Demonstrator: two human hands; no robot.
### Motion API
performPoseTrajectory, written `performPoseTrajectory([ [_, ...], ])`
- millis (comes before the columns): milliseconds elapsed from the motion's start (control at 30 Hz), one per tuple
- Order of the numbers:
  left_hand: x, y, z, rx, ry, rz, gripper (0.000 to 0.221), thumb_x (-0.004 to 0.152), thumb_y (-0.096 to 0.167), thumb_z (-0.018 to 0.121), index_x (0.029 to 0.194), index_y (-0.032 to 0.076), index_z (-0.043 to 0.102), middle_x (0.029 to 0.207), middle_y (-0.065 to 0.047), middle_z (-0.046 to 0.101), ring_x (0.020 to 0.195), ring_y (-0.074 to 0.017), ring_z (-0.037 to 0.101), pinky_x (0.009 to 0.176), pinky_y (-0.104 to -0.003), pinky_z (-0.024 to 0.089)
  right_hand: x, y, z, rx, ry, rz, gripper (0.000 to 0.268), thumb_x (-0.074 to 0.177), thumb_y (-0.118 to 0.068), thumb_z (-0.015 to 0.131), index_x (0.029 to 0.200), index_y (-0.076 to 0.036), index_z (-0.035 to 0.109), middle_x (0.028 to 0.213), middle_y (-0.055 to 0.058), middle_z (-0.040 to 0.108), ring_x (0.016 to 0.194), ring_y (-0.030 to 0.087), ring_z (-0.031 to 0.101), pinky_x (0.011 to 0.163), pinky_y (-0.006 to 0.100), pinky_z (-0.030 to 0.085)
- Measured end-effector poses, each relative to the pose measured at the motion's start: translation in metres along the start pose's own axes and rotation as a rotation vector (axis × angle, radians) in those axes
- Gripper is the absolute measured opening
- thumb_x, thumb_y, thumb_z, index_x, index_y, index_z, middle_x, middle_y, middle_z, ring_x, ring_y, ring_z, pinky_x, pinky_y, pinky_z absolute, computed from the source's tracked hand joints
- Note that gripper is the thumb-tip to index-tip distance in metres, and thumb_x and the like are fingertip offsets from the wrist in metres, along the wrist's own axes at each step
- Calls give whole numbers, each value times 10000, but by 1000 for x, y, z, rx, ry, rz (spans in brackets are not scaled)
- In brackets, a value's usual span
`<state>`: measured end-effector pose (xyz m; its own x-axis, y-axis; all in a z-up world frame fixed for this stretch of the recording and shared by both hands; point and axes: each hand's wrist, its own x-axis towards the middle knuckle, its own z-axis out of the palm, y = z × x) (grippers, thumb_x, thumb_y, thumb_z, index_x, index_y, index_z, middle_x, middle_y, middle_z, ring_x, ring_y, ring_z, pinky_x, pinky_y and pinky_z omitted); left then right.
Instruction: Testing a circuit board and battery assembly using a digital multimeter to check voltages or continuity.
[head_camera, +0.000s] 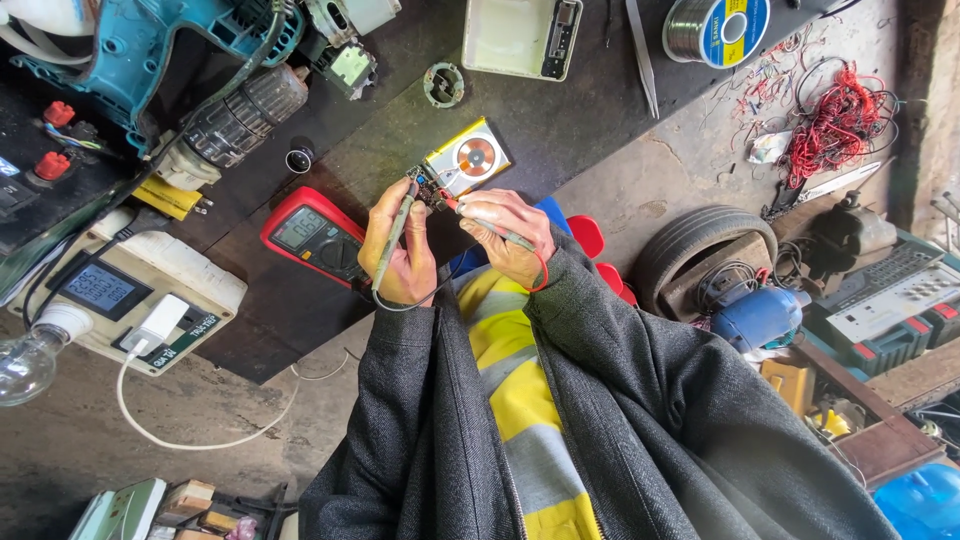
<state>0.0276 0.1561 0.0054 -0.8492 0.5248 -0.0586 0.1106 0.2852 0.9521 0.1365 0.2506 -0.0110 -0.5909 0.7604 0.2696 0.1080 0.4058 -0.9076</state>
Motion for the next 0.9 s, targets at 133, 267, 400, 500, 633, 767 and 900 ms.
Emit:
performPoseTrajectory([
  [133,1,3,1,4,12,-7,198,1013,50,660,1201,-5,690,1147,-215,740,1080,-374,719,900,-450,596,-1,1,-2,24,-10,15,67,887,-53,812,915,1,784,930,191,773,783,415,742,714,481,618],
  [267,1,2,1,-7,8,-11,201,1010,32,660,1204,-13,685,1149,-229,735,1070,-384,720,888,-464,601,-2,4,0,3,-7,0,61,887,-50,812,909,1,786,932,197,774,783,413,744,729,479,619],
  [400,0,2,2,-4,8,-12,204,1013,23,652,1212,-8,686,1154,-226,733,1063,-378,724,886,-460,606,-1,2,-1,16,-6,8,61,896,-59,805,910,-3,786,932,190,774,778,411,742,731,474,618],
  [500,1,1,2,-3,12,6,206,1013,21,649,1213,-9,686,1154,-227,731,1049,-380,728,881,-460,610,-1,2,-1,7,-11,10,64,898,-63,804,910,-3,784,934,192,774,782,412,742,731,475,618],
  [633,2,1,3,-3,17,36,202,1010,17,648,1205,-14,689,1145,-226,732,1037,-381,732,868,-455,615,-2,2,0,3,-6,27,75,898,-78,809,912,-8,787,936,183,775,784,397,743,732,469,619],
  [767,3,-1,3,16,17,53,203,1010,27,649,1205,-10,693,1146,-214,735,1036,-369,737,869,-442,617,1,1,0,-17,-7,1,69,896,-66,807,907,-2,782,932,196,771,774,406,743,726,478,622],
  [900,4,0,3,32,29,65,186,1009,44,654,1180,-9,704,1126,-208,739,1020,-367,741,856,-432,617,-1,4,-1,8,-10,1,58,896,-59,804,907,-5,787,935,190,776,784,409,746,738,482,618],
])
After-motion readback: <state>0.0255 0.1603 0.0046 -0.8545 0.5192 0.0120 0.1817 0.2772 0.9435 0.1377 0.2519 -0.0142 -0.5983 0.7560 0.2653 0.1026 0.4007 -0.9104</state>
